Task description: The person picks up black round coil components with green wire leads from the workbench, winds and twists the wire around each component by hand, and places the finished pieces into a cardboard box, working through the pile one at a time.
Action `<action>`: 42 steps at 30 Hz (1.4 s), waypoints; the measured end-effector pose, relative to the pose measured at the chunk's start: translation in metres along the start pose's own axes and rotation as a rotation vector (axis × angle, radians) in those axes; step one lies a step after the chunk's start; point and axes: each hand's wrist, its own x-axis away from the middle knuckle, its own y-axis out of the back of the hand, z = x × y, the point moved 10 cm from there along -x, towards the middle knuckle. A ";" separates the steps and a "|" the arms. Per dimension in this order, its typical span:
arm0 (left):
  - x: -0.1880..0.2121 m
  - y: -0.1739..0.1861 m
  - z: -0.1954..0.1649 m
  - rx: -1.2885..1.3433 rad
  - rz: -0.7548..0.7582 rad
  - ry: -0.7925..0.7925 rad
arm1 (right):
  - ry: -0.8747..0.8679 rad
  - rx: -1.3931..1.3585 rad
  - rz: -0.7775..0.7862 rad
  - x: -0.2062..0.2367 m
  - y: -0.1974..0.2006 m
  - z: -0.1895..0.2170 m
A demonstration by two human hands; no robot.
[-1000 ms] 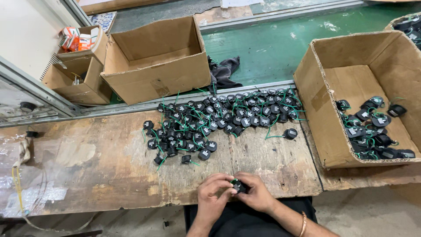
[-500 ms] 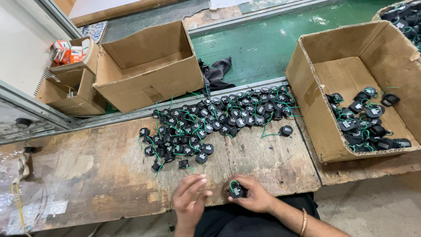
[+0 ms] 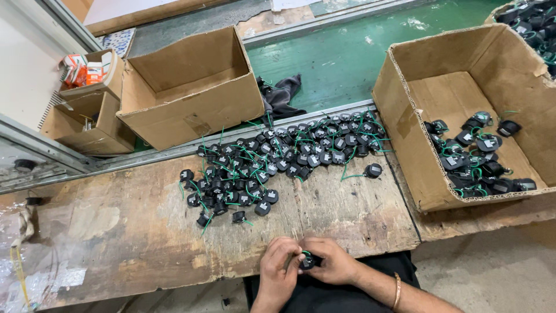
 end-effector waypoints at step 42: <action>0.022 -0.017 0.076 0.805 -0.112 0.430 | -0.007 -0.050 -0.020 -0.002 -0.001 0.005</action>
